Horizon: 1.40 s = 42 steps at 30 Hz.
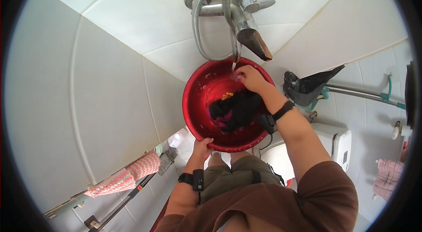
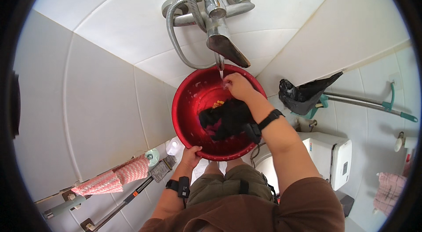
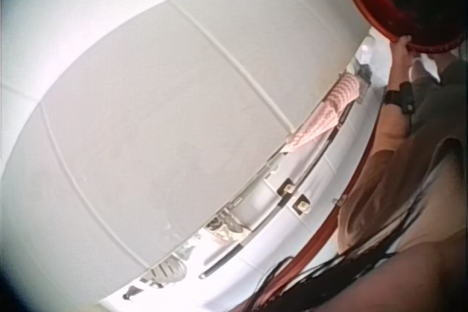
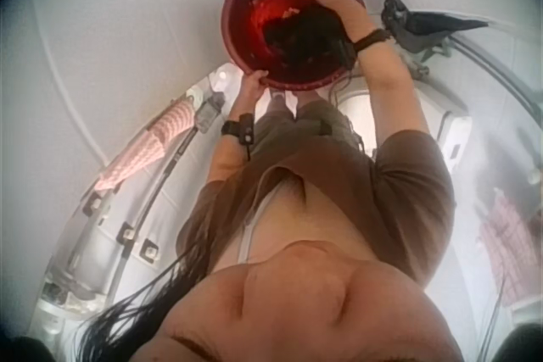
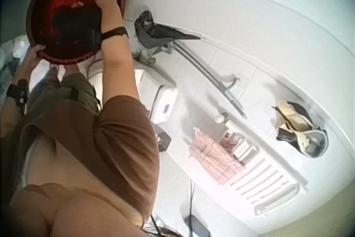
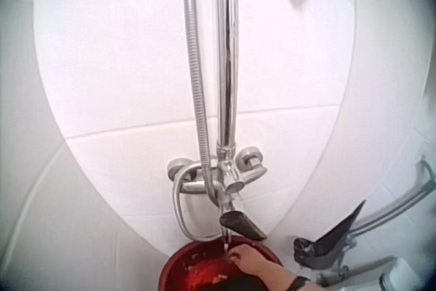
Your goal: Hand-washing a black cloth in a red bucket with soapy water in a bathroom.
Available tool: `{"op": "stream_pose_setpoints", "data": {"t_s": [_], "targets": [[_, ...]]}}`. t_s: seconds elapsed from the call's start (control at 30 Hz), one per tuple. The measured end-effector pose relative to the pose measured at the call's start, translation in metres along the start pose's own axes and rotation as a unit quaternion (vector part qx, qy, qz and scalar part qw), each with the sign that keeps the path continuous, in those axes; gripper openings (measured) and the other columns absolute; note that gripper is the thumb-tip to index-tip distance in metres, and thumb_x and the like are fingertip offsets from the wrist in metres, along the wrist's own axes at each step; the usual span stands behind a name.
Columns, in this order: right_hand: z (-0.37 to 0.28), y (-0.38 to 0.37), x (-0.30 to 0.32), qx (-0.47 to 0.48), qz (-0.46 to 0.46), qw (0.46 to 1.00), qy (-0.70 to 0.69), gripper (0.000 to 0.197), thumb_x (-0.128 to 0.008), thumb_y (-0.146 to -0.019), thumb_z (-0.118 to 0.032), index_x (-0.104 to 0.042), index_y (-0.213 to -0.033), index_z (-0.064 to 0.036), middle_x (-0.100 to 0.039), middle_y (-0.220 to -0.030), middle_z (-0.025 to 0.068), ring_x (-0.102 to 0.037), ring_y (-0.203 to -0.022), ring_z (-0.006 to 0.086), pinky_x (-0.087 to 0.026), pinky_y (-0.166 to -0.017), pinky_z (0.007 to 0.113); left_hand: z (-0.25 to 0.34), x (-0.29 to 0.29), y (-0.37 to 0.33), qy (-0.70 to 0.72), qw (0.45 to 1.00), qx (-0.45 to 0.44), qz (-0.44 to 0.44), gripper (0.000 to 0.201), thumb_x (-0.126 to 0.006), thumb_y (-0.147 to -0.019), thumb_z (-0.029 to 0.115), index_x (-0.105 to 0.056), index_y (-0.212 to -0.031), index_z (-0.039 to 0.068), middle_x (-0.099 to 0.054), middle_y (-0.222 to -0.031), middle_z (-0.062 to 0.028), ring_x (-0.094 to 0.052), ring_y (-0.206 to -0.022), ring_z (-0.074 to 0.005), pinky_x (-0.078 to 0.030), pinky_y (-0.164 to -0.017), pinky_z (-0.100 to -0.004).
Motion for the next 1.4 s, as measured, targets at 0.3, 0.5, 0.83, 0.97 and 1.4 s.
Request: {"op": "stream_pose_setpoints", "data": {"t_s": [0.3,0.5,0.83,0.97,1.4], "targets": [[0.063,0.06,0.062,-0.253,0.141,0.952,0.096,0.026,-0.059,-0.079,-0.023,-0.063,-0.092,-0.0009,-0.062,-0.094,0.0179,-0.057,-0.094,0.0324,-0.043,-0.084,0.038,0.009,-0.004,0.015,0.01,1.0,-0.001,0.008,0.047,-0.053,-0.068,-0.006,-0.046,-0.113,0.005,-0.058,-0.095,-0.009,-0.059,-0.081,-0.025,-0.052,-0.067,-0.0414],[0.076,0.079,0.046,-0.41,0.18,0.891,-0.074,0.038,-0.058,-0.082,-0.033,-0.064,-0.096,0.0009,-0.064,-0.092,0.0191,-0.061,-0.088,0.03,-0.045,-0.078,0.036,0.022,0.016,0.016,-0.075,0.997,0.007,0.017,0.043,-0.053,-0.068,-0.005,-0.047,-0.109,0.005,-0.057,-0.086,-0.0068,-0.056,-0.063,-0.0204,-0.048,-0.054,-0.034],[0.091,0.098,0.048,-0.373,0.298,0.855,-0.205,0.027,-0.062,-0.079,-0.022,-0.066,-0.092,0.002,-0.066,-0.084,0.0115,-0.06,-0.078,0.0184,-0.045,-0.071,0.03,0.085,0.004,0.018,-0.165,0.95,-0.24,0.114,0.048,-0.048,-0.059,-0.013,-0.047,-0.105,0.002,-0.057,-0.099,-0.0101,-0.057,-0.087,-0.0241,-0.047,-0.076,-0.0346],[0.099,0.113,0.052,-0.379,0.3,0.847,-0.221,0.027,-0.063,-0.078,-0.02,-0.066,-0.093,0.0019,-0.066,-0.084,0.0116,-0.06,-0.078,0.0187,-0.045,-0.072,0.03,0.081,0.01,0.014,-0.191,0.959,-0.186,0.094,0.039,-0.05,-0.067,-0.01,-0.047,-0.105,0.001,-0.057,-0.097,-0.0107,-0.058,-0.084,-0.0233,-0.049,-0.075,-0.034],[0.089,0.122,0.063,-0.399,0.236,0.856,-0.23,0.035,-0.062,-0.075,-0.011,-0.059,-0.106,0.0042,-0.064,-0.095,0.014,-0.059,-0.088,0.0207,-0.044,-0.079,0.03,0.071,0.003,0.011,-0.269,0.943,-0.177,0.083,0.033,-0.049,-0.072,-0.007,-0.049,-0.105,-0.002,-0.059,-0.096,-0.0128,-0.059,-0.082,-0.0235,-0.049,-0.071,-0.0329]]}}
Point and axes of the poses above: each hand's wrist, its own y-axis away from the middle knuckle, its own x-axis out of the back of the hand, z = x × y, the point moved 7 cm from there along -y, towards the middle knuckle
